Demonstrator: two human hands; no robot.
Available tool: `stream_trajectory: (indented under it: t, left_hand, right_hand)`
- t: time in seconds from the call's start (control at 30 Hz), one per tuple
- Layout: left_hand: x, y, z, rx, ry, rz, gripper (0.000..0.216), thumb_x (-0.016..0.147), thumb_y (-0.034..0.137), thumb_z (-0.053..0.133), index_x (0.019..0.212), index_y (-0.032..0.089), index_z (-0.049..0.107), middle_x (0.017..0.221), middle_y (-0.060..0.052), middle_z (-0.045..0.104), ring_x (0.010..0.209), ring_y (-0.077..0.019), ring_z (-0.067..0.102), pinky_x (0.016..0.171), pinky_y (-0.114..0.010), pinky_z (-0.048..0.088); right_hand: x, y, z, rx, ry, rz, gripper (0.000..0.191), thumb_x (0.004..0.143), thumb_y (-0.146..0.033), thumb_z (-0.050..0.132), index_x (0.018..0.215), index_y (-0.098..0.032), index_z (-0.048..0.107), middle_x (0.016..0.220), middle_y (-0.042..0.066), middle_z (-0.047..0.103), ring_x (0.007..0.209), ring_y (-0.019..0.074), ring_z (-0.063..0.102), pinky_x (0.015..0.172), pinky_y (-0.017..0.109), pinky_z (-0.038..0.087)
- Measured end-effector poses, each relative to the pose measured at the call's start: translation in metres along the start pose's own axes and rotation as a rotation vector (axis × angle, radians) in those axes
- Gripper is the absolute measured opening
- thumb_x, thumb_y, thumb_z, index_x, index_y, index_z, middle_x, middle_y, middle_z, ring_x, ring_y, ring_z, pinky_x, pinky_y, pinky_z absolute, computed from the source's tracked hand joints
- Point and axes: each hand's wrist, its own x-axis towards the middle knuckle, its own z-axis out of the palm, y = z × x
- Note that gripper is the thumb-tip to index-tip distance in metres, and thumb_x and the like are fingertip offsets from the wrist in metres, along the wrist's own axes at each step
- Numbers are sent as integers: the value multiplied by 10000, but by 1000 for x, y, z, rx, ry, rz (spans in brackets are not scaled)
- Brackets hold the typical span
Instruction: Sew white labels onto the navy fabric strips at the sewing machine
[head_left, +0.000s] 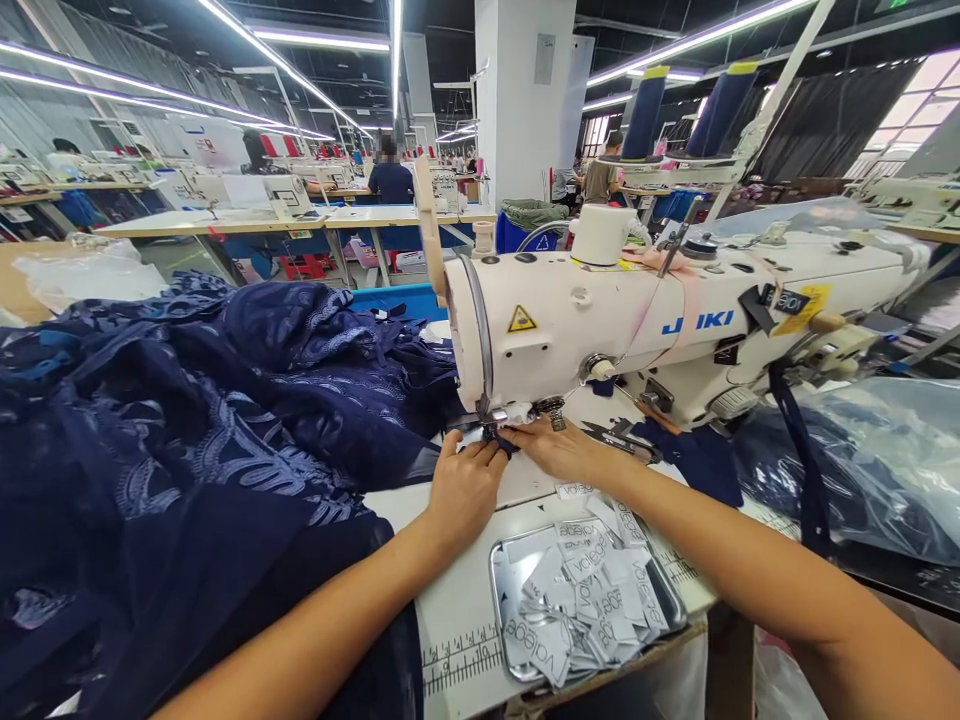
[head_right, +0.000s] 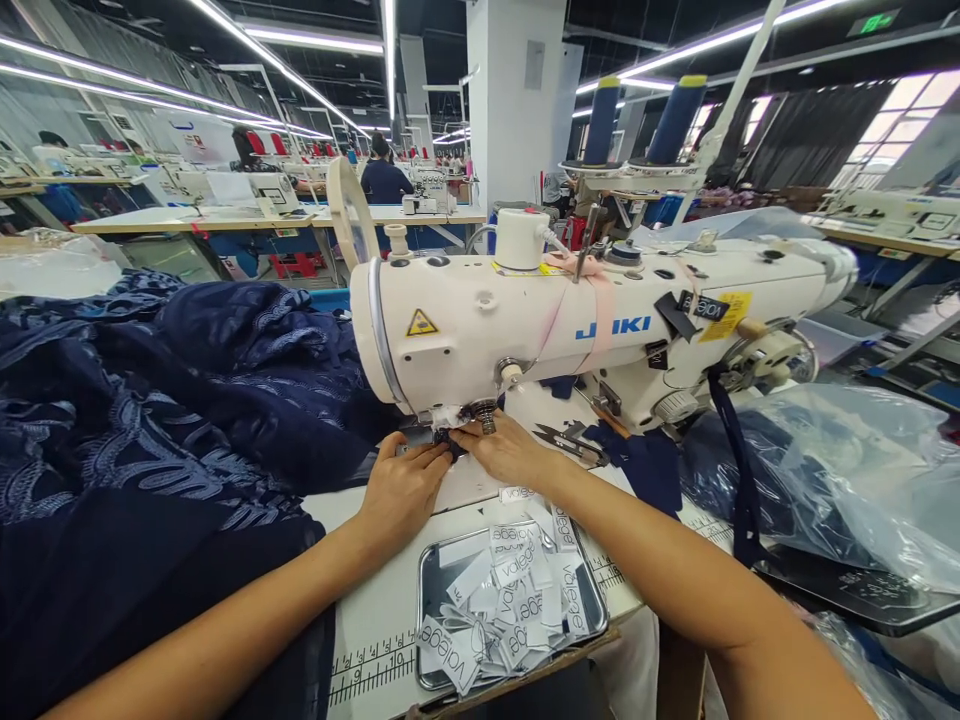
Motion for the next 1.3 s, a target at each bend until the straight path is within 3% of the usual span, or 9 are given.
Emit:
stream_trajectory:
  t: [0.17, 0.3, 0.53, 0.8, 1.0, 1.13, 1.3]
  left_hand:
    - [-7, -7, -14, 54, -111, -12, 198, 773, 47, 459, 834, 150, 616, 845, -72, 678, 763, -215, 599, 783, -416, 346]
    - [-13, -29, -23, 40, -158, -6, 245, 774, 33, 437, 878, 163, 615, 905, -73, 672, 831, -219, 591, 769, -398, 348]
    - [-11, -53, -18, -35, -182, -84, 292, 766, 34, 380, 873, 160, 621, 896, -62, 677, 839, -217, 593, 750, -391, 366]
    - [-8, -60, -10, -61, -143, -137, 292, 730, 42, 401, 880, 141, 631, 863, -67, 672, 796, -213, 592, 730, -369, 411]
    - [-6, -65, -5, -116, -23, -174, 319, 690, 31, 406, 892, 138, 628, 873, -67, 658, 821, -209, 575, 744, -355, 424]
    - [-6, -55, -10, -117, 82, -90, 306, 685, 74, 473, 944, 148, 617, 967, -90, 621, 907, -228, 542, 777, -382, 397]
    - [-5, -44, -10, -45, 69, 68, 179, 785, 189, 518, 930, 162, 620, 907, -67, 634, 875, -229, 536, 776, -398, 363]
  right_hand:
    - [-2, 2, -1, 81, 41, 20, 339, 823, -159, 438, 1128, -121, 580, 1000, 117, 632, 952, 230, 551, 835, 393, 417]
    - [-8, -1, -8, 161, 3, 40, 361, 815, -304, 514, 1119, -126, 592, 1016, 117, 613, 915, 224, 551, 823, 376, 418]
    - [-12, -6, -12, 183, -84, 62, 440, 868, -395, 455, 1201, -113, 520, 1150, 144, 541, 970, 222, 526, 848, 378, 397]
    - [-10, -13, -11, 173, -69, 74, 477, 859, -436, 459, 1197, -103, 513, 1083, 139, 546, 932, 228, 507, 771, 361, 432]
    - [-10, -22, -5, 157, -10, 99, 522, 845, -507, 441, 1183, -117, 523, 956, 110, 539, 821, 211, 495, 722, 356, 428]
    - [-12, -22, -3, 138, -18, 146, 538, 830, -532, 445, 1202, -150, 517, 922, 96, 539, 765, 201, 491, 707, 358, 418]
    - [-11, -22, -3, 142, -38, 155, 484, 852, -480, 447, 1210, -161, 513, 920, 94, 544, 755, 194, 496, 710, 351, 410]
